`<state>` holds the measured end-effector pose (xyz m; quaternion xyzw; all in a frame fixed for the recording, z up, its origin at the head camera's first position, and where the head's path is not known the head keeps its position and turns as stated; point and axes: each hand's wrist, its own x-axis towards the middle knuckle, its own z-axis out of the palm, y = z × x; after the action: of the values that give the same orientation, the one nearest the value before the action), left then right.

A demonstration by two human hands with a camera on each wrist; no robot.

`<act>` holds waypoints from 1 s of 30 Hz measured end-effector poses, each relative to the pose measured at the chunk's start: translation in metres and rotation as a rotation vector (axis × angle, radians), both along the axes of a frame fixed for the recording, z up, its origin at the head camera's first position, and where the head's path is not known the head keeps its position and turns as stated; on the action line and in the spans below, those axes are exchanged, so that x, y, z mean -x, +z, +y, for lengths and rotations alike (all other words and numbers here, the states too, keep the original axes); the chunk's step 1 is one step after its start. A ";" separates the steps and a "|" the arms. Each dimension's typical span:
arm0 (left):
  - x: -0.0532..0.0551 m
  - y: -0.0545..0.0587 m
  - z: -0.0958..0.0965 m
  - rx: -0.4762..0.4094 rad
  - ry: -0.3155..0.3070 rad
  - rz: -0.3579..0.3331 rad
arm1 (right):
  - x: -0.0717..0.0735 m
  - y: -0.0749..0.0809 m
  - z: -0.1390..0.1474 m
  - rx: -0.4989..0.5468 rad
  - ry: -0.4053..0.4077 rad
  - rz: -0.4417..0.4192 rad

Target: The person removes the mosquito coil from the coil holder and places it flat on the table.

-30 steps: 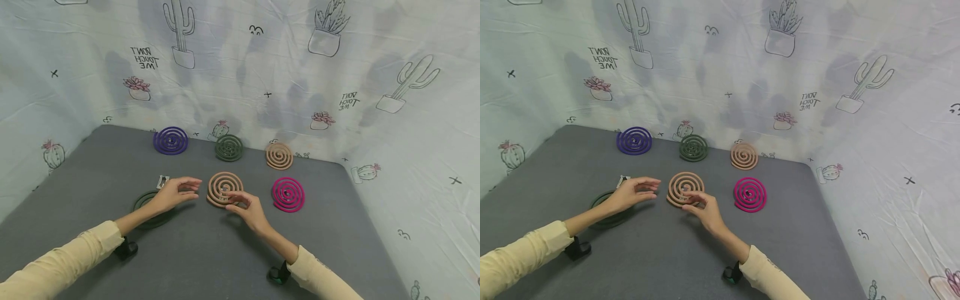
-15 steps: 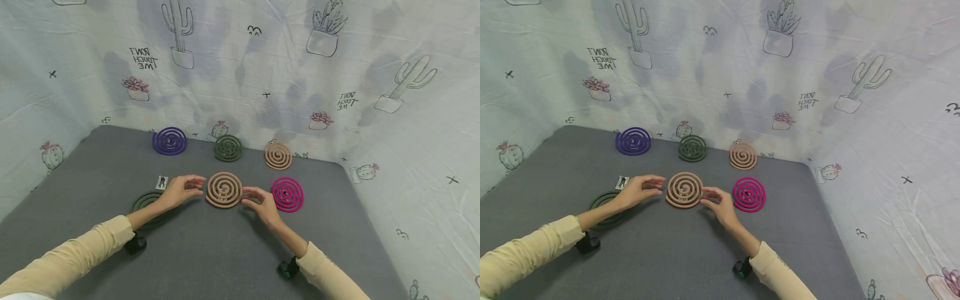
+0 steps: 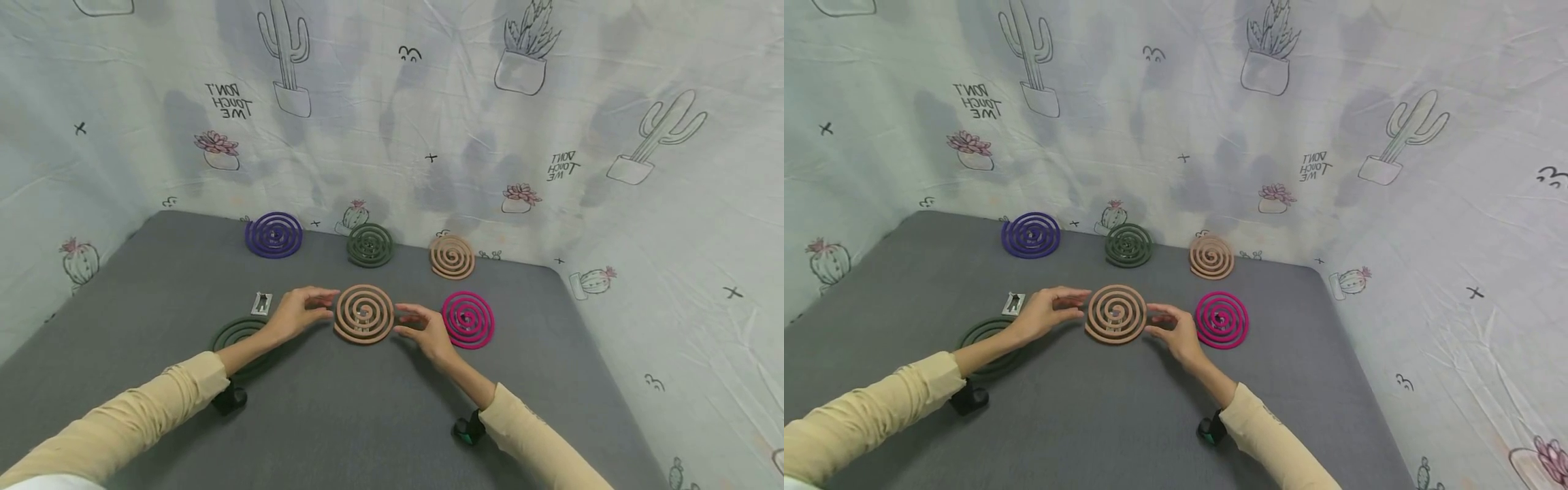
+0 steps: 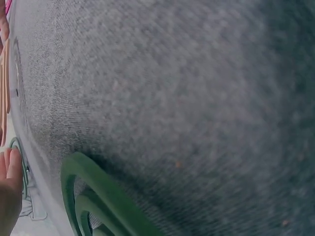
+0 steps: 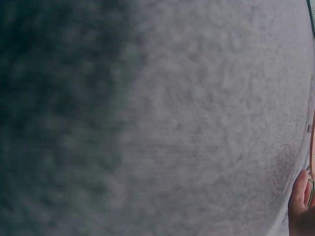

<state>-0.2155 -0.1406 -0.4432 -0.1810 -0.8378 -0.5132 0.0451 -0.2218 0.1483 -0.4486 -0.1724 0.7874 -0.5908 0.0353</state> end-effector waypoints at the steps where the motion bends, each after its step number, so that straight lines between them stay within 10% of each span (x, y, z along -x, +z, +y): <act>1: 0.000 0.000 0.000 -0.001 0.000 -0.008 | 0.001 -0.001 0.000 0.000 -0.004 -0.004; 30: 0.012 -0.003 0.006 -0.028 -0.059 -0.074 | 0.014 -0.002 -0.010 0.007 0.042 -0.076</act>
<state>-0.2280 -0.1351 -0.4463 -0.1860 -0.8258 -0.5324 0.0016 -0.2358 0.1381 -0.4504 -0.1664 0.7795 -0.5990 0.0772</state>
